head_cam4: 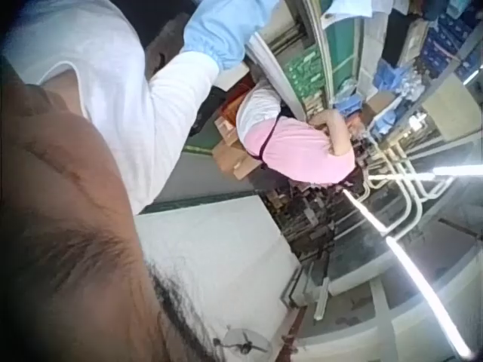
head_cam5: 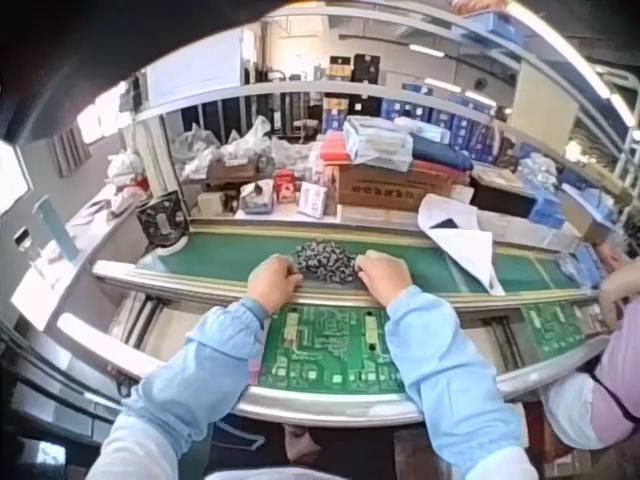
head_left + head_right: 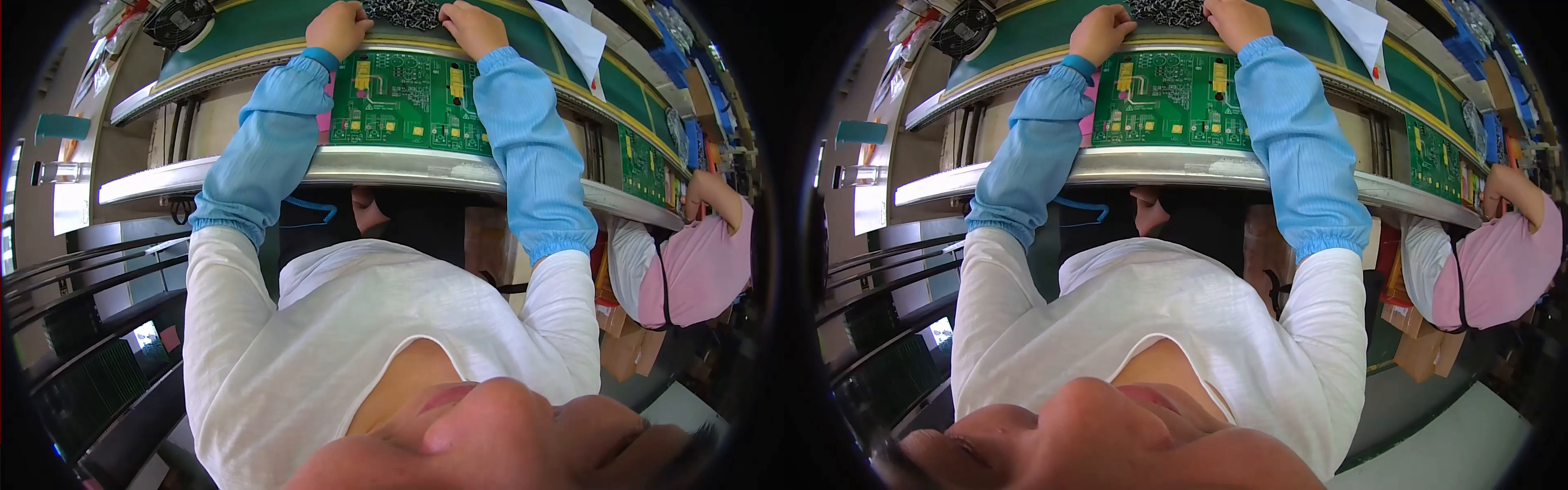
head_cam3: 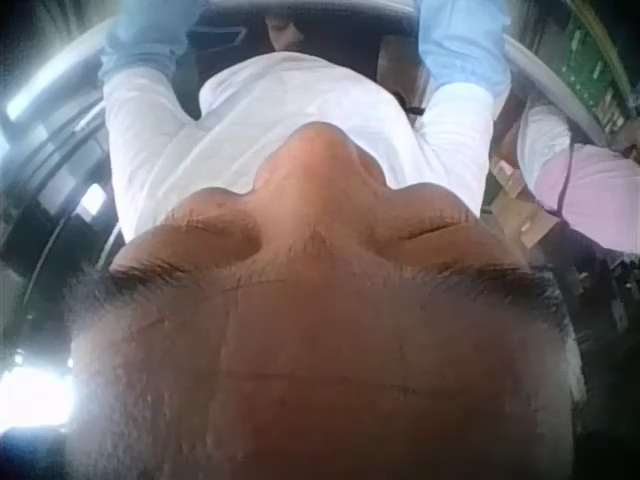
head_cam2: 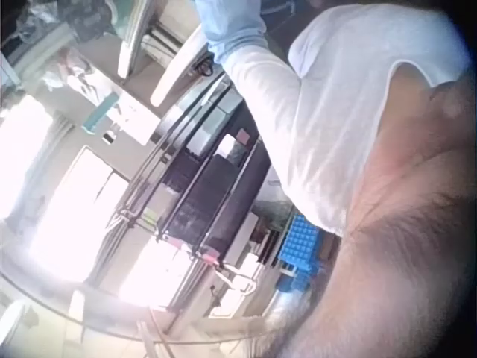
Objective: The person is manually inserting small electronic components into a printed circuit board on an assembly line.
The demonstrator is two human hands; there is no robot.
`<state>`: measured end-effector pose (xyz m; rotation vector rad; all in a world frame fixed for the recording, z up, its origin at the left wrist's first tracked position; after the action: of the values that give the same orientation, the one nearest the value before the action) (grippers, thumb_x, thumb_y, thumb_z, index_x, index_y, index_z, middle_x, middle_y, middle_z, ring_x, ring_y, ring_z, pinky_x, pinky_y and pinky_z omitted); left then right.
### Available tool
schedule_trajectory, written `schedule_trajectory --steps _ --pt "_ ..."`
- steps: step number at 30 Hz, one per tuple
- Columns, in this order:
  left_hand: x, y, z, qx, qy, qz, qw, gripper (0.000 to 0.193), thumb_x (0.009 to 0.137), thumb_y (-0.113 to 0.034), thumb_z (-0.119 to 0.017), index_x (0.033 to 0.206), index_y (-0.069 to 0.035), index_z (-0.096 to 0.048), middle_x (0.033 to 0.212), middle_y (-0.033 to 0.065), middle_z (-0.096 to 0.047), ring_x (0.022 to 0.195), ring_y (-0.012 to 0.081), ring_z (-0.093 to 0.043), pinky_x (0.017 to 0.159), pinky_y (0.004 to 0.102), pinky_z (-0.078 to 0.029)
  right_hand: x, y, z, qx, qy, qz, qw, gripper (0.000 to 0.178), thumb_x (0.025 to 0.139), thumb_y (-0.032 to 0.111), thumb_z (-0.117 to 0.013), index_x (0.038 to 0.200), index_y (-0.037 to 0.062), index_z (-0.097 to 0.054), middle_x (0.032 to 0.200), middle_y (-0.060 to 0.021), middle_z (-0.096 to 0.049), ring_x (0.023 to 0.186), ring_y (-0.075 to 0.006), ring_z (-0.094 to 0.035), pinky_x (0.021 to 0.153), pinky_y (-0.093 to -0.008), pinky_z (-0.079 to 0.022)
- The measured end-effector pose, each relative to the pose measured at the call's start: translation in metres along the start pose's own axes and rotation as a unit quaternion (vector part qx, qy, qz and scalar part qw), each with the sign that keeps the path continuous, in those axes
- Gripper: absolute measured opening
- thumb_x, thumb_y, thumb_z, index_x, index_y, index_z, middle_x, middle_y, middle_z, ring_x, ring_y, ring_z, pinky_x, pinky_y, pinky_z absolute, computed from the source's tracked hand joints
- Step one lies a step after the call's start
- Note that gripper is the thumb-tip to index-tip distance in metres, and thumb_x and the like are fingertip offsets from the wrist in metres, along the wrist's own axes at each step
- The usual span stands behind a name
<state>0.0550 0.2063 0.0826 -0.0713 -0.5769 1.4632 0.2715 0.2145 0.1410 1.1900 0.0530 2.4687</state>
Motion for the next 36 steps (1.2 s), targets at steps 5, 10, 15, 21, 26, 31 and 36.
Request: schedule_trajectory --steps 5,10,15,21,26,31,36 --pt "0.0 -0.007 -0.005 -0.013 -0.01 0.014 1.0 0.014 0.083 -0.018 -0.069 0.085 -0.004 -0.066 0.084 0.0187 -0.065 0.083 0.0374 -0.065 0.076 0.0461 -0.052 -0.002 -0.023 -0.033 -0.216 0.147 -0.114 0.958 0.004 0.088 0.017 -0.06 0.086 0.0141 -0.063 0.084 -0.0093 -0.061 0.083 -0.0325 -0.064 0.07 -0.046 -0.05" --pt "-0.02 -0.026 0.023 -0.194 -0.143 -0.179 0.954 0.013 0.083 -0.018 -0.07 0.085 -0.006 -0.066 0.09 0.0163 -0.063 0.089 0.0362 -0.063 0.079 0.0447 -0.051 -0.002 -0.022 -0.022 -0.203 0.115 -0.147 0.961 0.007 0.09 0.018 -0.06 0.09 0.0151 -0.067 0.086 -0.0089 -0.062 0.084 -0.0318 -0.064 0.07 -0.0451 -0.051" --pt "-0.004 -0.015 0.004 -0.044 -0.061 -0.077 0.994 0.011 0.085 -0.016 -0.069 0.084 -0.005 -0.065 0.091 0.0165 -0.06 0.094 0.0362 -0.061 0.08 0.0445 -0.05 -0.006 -0.025 -0.004 -0.065 0.052 -0.133 0.988 0.008 0.091 0.018 -0.06 0.09 0.0148 -0.068 0.087 -0.0089 -0.062 0.086 -0.0322 -0.064 0.073 -0.0432 -0.052" --pt "-0.004 -0.018 0.017 -0.233 -0.074 -0.11 0.963 0.011 0.089 -0.012 -0.066 0.085 -0.002 -0.064 0.078 0.0129 -0.063 0.075 0.0277 -0.061 0.07 0.0387 -0.049 -0.011 -0.038 0.008 -0.131 0.121 -0.134 0.975 0.009 0.091 0.018 -0.061 0.094 0.0125 -0.068 0.09 -0.0103 -0.064 0.089 -0.0332 -0.064 0.077 -0.0417 -0.051" --pt "-0.006 0.006 -0.004 -0.381 0.045 0.01 0.924 0.005 0.092 -0.006 -0.059 0.09 -0.002 -0.062 0.074 0.0003 -0.056 0.07 0.0081 -0.051 0.061 0.0253 -0.044 -0.041 -0.018 0.005 -0.058 0.218 -0.126 0.966 0.013 0.095 0.019 -0.063 0.106 0.0135 -0.066 0.095 -0.0061 -0.066 0.086 -0.0265 -0.066 0.076 -0.0355 -0.054" --pt "-0.011 -0.027 -0.018 -0.442 0.086 -0.019 0.893 0.011 0.093 -0.001 -0.054 0.102 -0.004 -0.059 0.081 -0.0008 -0.055 0.071 0.0066 -0.05 0.062 0.0232 -0.043 -0.084 -0.019 0.018 0.004 0.22 -0.203 0.954 0.014 0.091 0.013 -0.067 0.105 0.01 -0.066 0.092 -0.006 -0.068 0.083 -0.0232 -0.067 0.074 -0.0334 -0.054" --pt "-0.01 -0.02 -0.024 -0.397 0.148 -0.042 0.905 0.011 0.094 -0.008 -0.059 0.103 -0.006 -0.064 0.087 0.0033 -0.063 0.078 0.0146 -0.062 0.067 0.0302 -0.05 -0.089 -0.02 0.013 0.028 0.218 -0.213 0.952 0.013 0.091 0.013 -0.068 0.103 0.0092 -0.065 0.092 -0.006 -0.068 0.082 -0.0229 -0.067 0.072 -0.0335 -0.053"
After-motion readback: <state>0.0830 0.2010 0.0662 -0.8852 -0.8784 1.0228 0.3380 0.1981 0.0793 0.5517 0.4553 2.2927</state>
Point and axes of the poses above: each hand's wrist, its own x-axis towards the middle knuckle, its own z-axis out of the back of the hand, y = z × x, the point moved 10 cm from there along x, towards the middle knuckle
